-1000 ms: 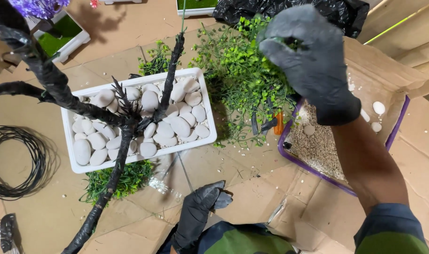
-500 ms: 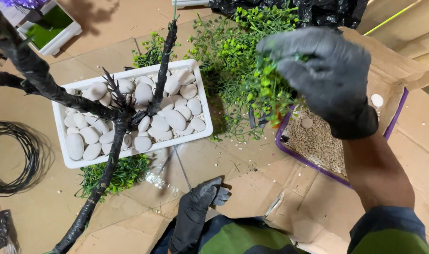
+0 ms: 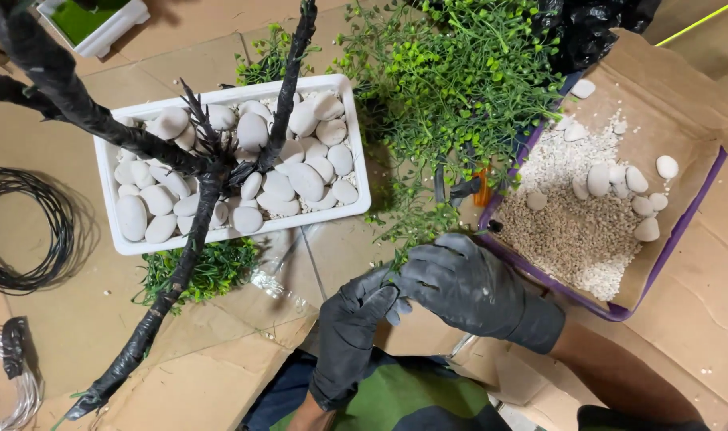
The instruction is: The person picks small green artificial plants from a pile, separates them, and places them into a white rectangular planter filled with white stones. They arrange the plants around a black artificial tree trunk, adjusting the placement by hand to create a decorative arrangement.
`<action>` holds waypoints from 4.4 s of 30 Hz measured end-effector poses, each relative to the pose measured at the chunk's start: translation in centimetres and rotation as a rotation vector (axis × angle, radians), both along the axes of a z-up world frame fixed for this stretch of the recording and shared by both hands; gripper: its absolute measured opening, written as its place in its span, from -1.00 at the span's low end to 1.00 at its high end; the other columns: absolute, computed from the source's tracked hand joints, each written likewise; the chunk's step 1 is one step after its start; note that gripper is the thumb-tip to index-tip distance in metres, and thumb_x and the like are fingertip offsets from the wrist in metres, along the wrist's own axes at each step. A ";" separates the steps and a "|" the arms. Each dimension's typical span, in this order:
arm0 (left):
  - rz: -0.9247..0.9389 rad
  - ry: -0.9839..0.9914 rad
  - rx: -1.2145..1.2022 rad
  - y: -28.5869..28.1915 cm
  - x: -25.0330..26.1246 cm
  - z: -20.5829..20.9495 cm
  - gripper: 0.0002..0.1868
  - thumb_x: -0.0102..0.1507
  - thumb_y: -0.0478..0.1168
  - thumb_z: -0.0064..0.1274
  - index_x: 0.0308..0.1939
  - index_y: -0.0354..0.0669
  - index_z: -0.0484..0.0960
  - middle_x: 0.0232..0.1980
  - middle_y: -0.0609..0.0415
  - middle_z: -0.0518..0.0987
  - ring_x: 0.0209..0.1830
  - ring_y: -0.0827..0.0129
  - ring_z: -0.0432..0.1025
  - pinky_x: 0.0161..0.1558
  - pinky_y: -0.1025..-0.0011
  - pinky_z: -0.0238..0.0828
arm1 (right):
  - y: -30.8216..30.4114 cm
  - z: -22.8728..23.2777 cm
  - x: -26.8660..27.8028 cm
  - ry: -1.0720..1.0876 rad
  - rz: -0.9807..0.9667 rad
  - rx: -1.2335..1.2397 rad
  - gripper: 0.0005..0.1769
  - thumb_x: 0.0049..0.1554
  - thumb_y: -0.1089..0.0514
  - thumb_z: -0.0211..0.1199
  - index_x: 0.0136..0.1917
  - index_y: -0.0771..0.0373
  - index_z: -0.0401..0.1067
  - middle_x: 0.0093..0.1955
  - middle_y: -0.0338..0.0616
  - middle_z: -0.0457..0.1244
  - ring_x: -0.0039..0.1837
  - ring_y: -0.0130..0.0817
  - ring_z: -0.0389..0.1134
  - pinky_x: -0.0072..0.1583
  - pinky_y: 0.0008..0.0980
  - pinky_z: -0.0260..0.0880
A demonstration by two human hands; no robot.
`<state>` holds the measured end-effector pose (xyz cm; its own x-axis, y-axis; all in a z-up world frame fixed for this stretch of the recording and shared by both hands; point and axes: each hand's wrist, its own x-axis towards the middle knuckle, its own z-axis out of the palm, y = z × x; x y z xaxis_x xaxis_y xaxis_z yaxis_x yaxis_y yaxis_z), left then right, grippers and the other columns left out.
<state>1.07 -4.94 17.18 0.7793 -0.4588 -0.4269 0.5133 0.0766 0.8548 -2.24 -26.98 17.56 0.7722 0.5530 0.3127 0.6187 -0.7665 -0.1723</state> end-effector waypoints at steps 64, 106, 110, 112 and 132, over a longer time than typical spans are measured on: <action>0.417 0.111 0.467 3.0 1.7 -3.2 -0.65 0.20 -0.20 0.16 0.01 -0.29 0.80 -0.04 -0.11 0.81 0.03 -0.01 0.70 0.13 0.08 0.74 | 2.0 -4.5 -3.9 0.210 -0.016 -0.006 -0.84 0.35 0.24 -0.03 -0.03 0.18 0.36 0.00 -0.14 0.18 0.01 -0.20 0.21 0.05 -0.25 0.25; 0.413 0.135 0.417 3.1 3.8 -4.9 -0.63 0.19 -0.30 0.20 0.08 -0.29 0.78 -0.12 -0.10 0.81 -0.12 0.11 0.67 0.01 0.17 0.66 | -16.5 10.0 17.1 0.083 -0.560 0.367 -0.79 0.42 0.44 0.24 0.30 0.47 0.56 0.25 0.15 0.40 0.29 -0.10 0.40 0.32 -0.24 0.33; 0.414 0.153 0.389 3.5 3.7 -5.8 -0.59 0.19 -0.32 0.19 0.13 -0.34 0.75 -0.16 -0.17 0.79 -0.24 0.05 0.65 -0.13 0.14 0.68 | -19.4 4.8 16.4 -0.014 -0.510 0.233 -0.44 0.11 0.38 0.10 0.36 0.30 0.56 0.21 0.06 0.33 0.09 -0.14 0.38 0.16 -0.17 0.35; 0.403 0.153 0.402 3.7 3.6 -6.6 -0.59 0.19 -0.32 0.20 0.13 -0.33 0.74 -0.18 -0.18 0.79 -0.31 0.02 0.65 -0.22 0.12 0.70 | -20.6 2.3 16.2 0.025 -0.499 0.294 -0.34 0.02 0.29 0.09 0.40 0.25 0.52 0.16 -0.03 0.23 -0.10 -0.30 0.32 0.02 -0.28 0.32; 0.426 0.262 0.442 3.5 3.9 -6.6 -0.56 0.20 -0.34 0.20 0.17 -0.37 0.72 -0.22 -0.23 0.75 -0.28 -0.04 0.62 -0.18 0.10 0.66 | -14.6 9.4 18.6 0.396 -0.741 0.312 -0.38 0.03 0.19 0.48 0.36 0.27 0.45 0.35 0.01 0.34 0.33 -0.14 0.35 0.33 -0.24 0.25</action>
